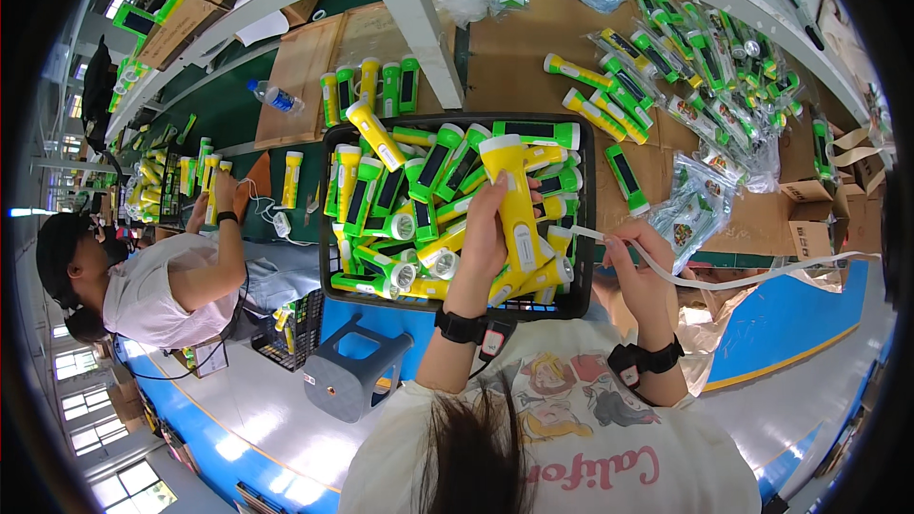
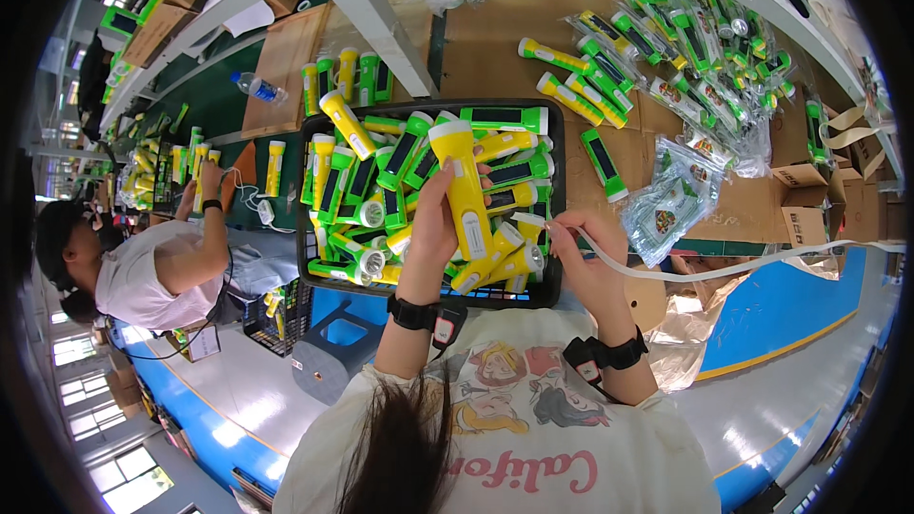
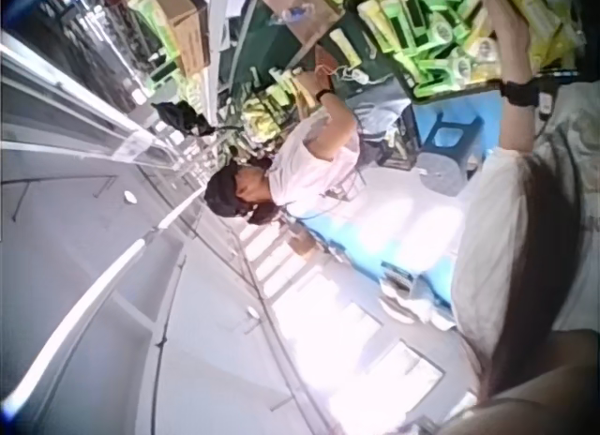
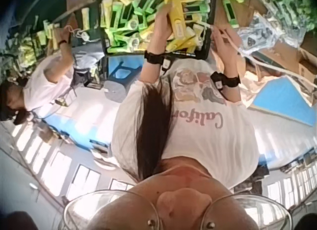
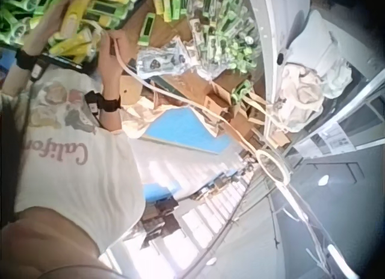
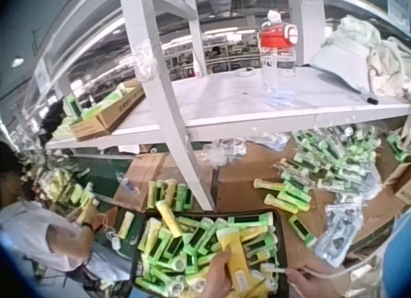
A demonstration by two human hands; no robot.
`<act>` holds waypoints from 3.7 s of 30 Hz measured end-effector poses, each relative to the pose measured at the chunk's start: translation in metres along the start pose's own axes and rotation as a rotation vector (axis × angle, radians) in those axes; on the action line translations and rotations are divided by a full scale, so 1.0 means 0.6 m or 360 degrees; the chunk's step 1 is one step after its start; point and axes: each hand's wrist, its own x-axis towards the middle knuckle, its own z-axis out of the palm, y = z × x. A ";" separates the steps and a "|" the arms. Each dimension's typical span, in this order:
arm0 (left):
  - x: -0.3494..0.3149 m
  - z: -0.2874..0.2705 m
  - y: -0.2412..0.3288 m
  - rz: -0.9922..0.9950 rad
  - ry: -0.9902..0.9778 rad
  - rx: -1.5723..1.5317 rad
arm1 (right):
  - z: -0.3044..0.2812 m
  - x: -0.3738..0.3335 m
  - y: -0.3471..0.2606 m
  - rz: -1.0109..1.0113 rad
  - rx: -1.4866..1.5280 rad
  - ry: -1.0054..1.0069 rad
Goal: Apply adhesive labels or tapes to the handles of yellow and green flashlights on an assembly line.
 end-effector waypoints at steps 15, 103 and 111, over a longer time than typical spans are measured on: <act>-0.102 0.023 -0.048 -0.0218 -0.0250 0.0051 | 0.048 -0.024 0.000 0.0106 0.0579 -0.0098; 0.211 -0.332 0.104 0.0970 0.1456 0.2066 | -0.038 0.242 0.284 0.0231 -0.1068 0.0273; 0.259 -0.327 0.148 0.0612 0.1528 0.2275 | -0.046 0.264 0.273 -0.0215 -0.0832 0.0173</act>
